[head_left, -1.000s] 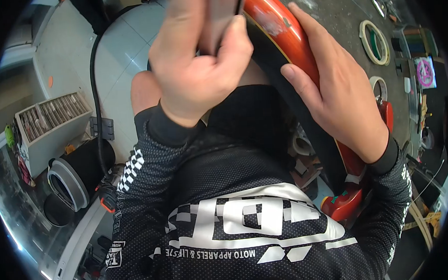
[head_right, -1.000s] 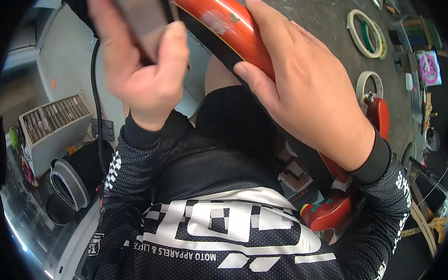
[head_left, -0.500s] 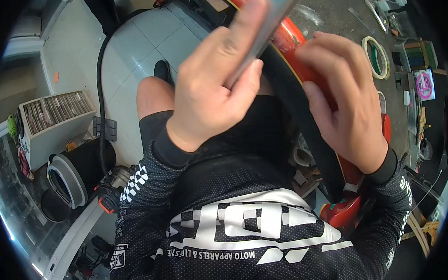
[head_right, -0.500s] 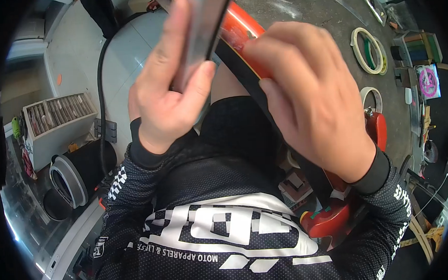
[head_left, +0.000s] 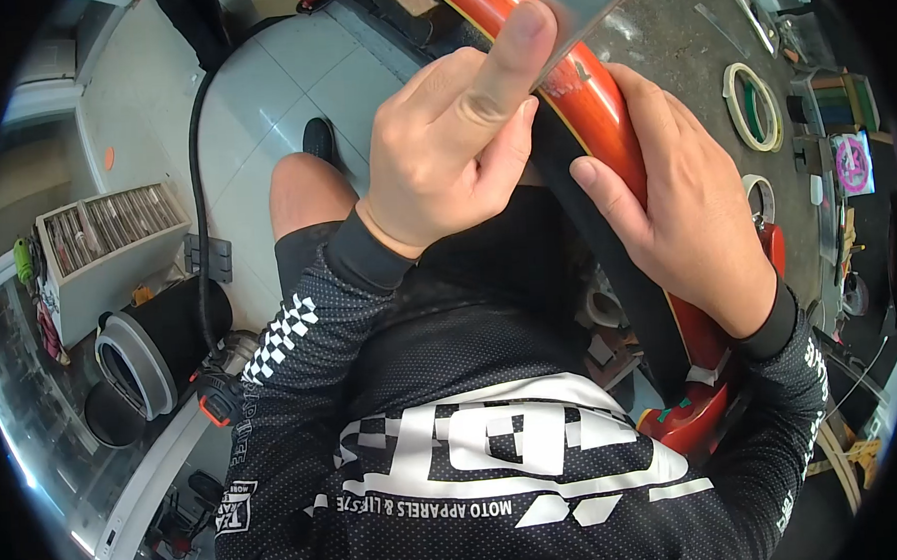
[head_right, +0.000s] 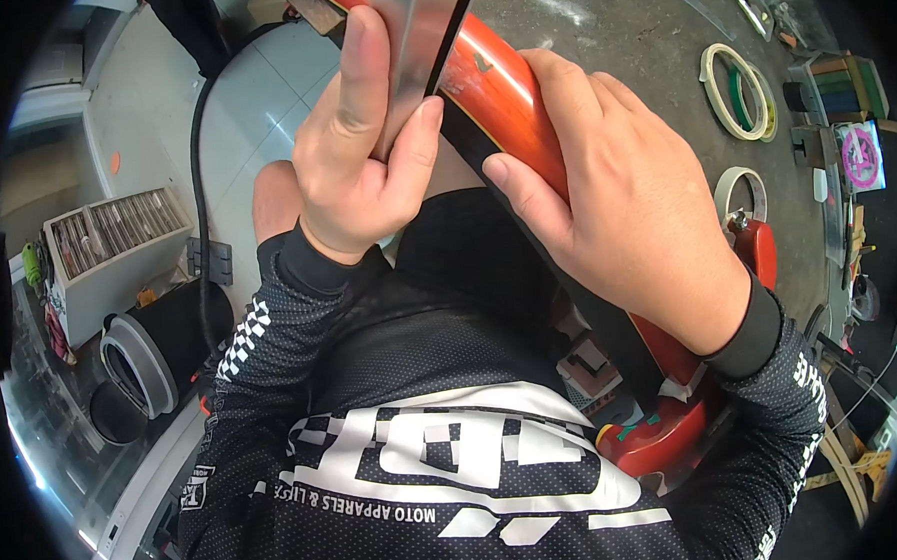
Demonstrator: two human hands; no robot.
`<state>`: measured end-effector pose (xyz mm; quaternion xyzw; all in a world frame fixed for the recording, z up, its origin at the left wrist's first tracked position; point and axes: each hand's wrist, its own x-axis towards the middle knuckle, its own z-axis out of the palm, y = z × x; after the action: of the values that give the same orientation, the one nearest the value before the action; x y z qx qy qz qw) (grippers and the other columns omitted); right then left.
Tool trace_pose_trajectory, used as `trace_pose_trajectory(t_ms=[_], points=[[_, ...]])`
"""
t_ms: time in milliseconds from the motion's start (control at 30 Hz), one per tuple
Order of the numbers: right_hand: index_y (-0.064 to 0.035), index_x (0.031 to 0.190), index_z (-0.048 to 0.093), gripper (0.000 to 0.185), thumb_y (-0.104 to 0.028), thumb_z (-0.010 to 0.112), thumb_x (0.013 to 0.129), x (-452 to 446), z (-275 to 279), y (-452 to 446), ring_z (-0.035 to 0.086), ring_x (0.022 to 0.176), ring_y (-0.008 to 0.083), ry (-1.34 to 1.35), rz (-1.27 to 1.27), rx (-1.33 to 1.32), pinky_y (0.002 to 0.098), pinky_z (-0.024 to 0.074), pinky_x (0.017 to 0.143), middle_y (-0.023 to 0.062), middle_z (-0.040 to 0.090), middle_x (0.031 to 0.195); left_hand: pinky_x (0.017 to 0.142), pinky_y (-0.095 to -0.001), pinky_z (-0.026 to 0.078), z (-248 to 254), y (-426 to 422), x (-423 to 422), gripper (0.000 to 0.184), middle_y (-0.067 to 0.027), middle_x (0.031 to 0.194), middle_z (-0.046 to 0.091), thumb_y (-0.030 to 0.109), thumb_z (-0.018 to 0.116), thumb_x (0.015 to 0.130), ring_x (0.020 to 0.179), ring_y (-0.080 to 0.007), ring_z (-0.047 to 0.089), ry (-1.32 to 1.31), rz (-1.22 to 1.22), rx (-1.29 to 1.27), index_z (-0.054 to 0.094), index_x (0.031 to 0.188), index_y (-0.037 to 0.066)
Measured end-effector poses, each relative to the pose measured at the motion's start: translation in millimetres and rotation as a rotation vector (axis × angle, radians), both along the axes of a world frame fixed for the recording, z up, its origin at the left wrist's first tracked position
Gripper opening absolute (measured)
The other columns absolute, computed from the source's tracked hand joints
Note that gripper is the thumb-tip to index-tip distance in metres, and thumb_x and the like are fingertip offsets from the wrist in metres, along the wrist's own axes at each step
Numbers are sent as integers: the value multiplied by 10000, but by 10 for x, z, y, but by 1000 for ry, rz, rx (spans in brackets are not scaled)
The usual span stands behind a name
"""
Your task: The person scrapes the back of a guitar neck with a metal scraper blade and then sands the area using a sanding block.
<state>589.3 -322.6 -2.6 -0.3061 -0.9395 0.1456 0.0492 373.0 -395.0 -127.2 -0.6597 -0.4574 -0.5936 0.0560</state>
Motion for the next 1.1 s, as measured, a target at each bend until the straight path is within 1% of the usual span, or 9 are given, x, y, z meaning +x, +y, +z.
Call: trace_pose_trajectory(t_ms=[133, 267, 367, 400, 500, 667, 867, 967, 1100], points=[[12, 1570, 520, 669, -331, 756, 1046, -14, 29, -11, 717, 1211, 472, -22, -4, -9, 502, 571, 1038, 276, 719, 1324, 652, -396, 567, -294, -261, 113, 920, -71, 840, 651, -131, 787, 823, 685, -267, 640, -83, 8, -2, 559, 1692, 64], [14, 1570, 520, 668, -339, 748, 1051, -18, 7, -22, 720, 1211, 473, -23, 2, 10, 504, 572, 1039, 277, 721, 1324, 879, -397, 605, -6, -206, 12, 954, -240, 1270, 689, -139, 759, 894, 1026, -360, 748, 18, -1, -112, 400, 1762, 24], [21, 1568, 520, 672, -362, 738, 1060, -14, 0, -11, 725, 1203, 473, -26, 5, 16, 503, 576, 1030, 281, 726, 1312, 988, -401, 631, 23, -150, -29, 1007, -327, 1475, 709, -133, 752, 921, 1178, -422, 807, 60, -11, -123, 285, 1803, -4], [23, 1567, 521, 672, -364, 736, 1062, -11, 3, -14, 725, 1203, 473, -31, 1, 11, 503, 577, 1031, 283, 727, 1312, 985, -401, 631, -80, -237, 8, 1016, -328, 1477, 706, -132, 756, 918, 1176, -425, 806, 59, 3, -125, 277, 1805, -5], [26, 1563, 523, 669, -372, 732, 1067, -13, 10, -11, 729, 1197, 475, -19, 1, 24, 502, 579, 1029, 284, 728, 1310, 662, -402, 570, -217, -200, 108, 983, -114, 910, 714, -114, 789, 841, 692, -300, 651, -42, 10, 3, 459, 1750, 56], [25, 1558, 528, 670, -381, 732, 1066, -11, 2, -21, 731, 1191, 477, -34, 5, 30, 504, 584, 1023, 286, 728, 1312, 682, -398, 579, 28, -8, 66, 909, -120, 920, 717, -104, 785, 858, 713, -309, 664, -54, 41, 25, 515, 1713, 45], [22, 1551, 533, 667, -383, 736, 1062, -1, -22, -30, 734, 1182, 472, -7, 17, 60, 506, 589, 1009, 284, 732, 1300, 695, -381, 592, -291, -273, 101, 933, -142, 965, 735, -123, 782, 848, 707, -307, 664, -44, -7, -35, 509, 1722, 55], [21, 1550, 531, 670, -383, 740, 1059, -9, -38, -14, 739, 1163, 462, -2, 29, 85, 501, 596, 991, 279, 734, 1274, 705, -373, 598, 37, -84, 41, 934, -139, 992, 749, -128, 773, 850, 709, -306, 666, 0, 19, -52, 503, 1725, 53], [23, 1548, 530, 675, -378, 748, 1051, 6, -53, -19, 743, 1102, 445, 51, 44, 91, 493, 604, 949, 256, 734, 1207, 744, -397, 614, 15, -391, 42, 903, -192, 1240, 786, -138, 745, 865, 770, -309, 710, 37, 8, -128, 498, 1719, 27]])
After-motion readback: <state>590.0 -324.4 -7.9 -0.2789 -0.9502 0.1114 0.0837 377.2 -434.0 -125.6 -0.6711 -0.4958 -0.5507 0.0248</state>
